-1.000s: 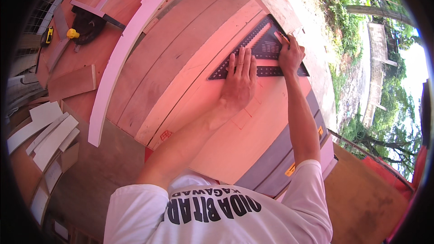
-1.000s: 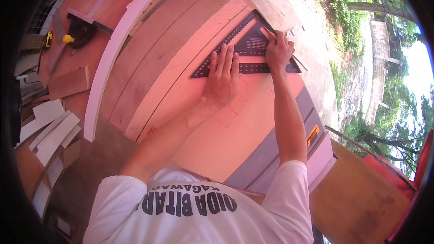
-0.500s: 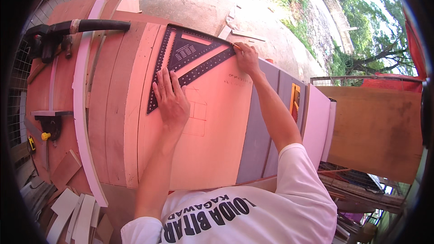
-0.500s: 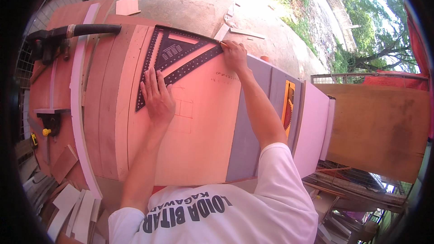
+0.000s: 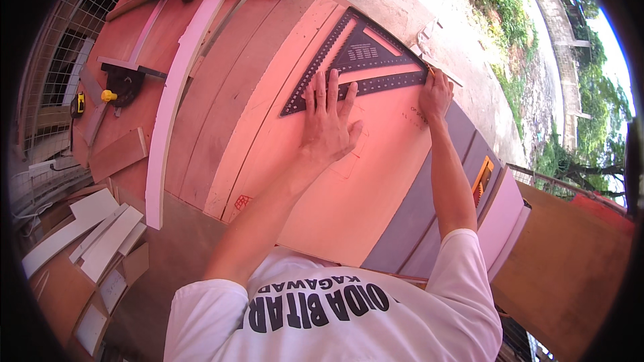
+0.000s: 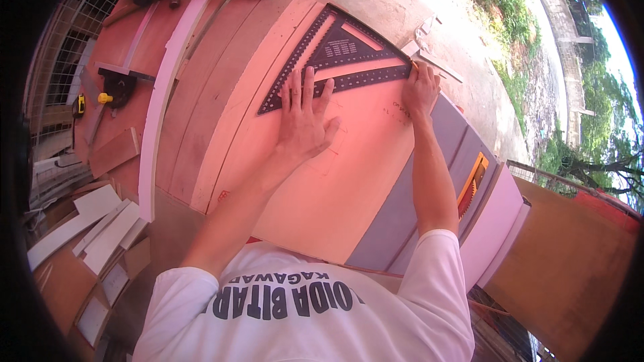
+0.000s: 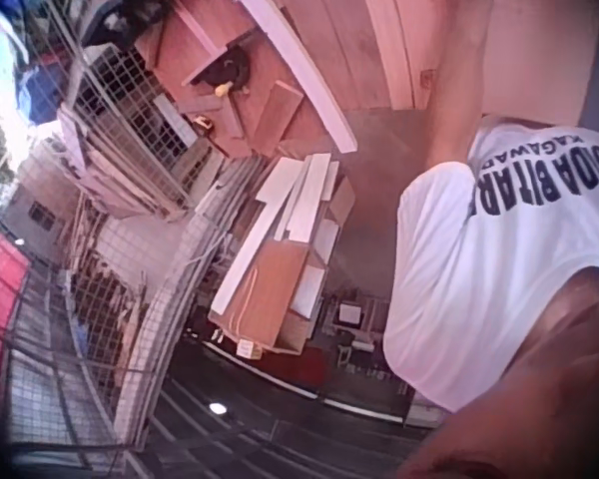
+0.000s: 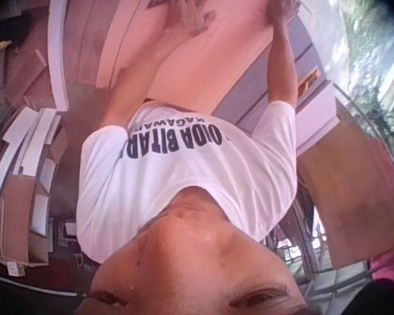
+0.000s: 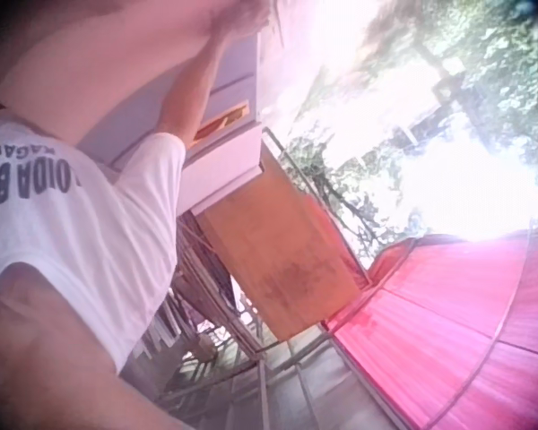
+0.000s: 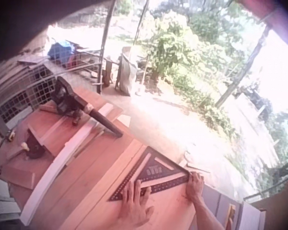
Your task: The person measures and marks a large pink board using a tape measure, pencil, and speed square. They draw straight lines and mark measurements on the board's surface in a workshop setting.
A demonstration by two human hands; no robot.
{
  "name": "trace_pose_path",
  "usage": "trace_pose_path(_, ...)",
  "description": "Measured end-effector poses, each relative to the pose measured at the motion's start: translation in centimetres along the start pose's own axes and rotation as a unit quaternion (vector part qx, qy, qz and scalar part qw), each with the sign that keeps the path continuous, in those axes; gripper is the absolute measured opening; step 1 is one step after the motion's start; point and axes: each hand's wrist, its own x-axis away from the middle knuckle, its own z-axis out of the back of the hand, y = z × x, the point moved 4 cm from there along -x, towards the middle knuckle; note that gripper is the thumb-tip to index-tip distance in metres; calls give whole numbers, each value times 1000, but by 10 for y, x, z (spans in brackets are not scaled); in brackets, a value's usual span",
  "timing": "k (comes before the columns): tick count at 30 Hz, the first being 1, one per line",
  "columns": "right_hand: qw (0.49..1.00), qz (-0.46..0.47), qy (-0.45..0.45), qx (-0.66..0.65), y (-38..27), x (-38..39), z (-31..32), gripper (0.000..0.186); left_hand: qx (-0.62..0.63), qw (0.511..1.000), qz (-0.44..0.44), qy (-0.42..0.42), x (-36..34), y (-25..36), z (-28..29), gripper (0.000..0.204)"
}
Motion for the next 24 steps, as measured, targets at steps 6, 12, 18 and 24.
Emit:
trace_pose_path(6,980,112,89,139,-5,-7,26,31,-14,999,-5,-41,0,-4,3,90)
trace_pose_path(12,979,54,-66,-187,-131,-21,61,47,-24,997,10,-79,0,-6,6,98)
trace_pose_path(18,888,30,-288,-357,-257,16,5,58,-64,994,-1,-91,-1,-6,9,100)
trace_pose_path(24,925,55,-273,-259,-275,3,-32,62,-60,996,-2,-70,0,-9,5,101)
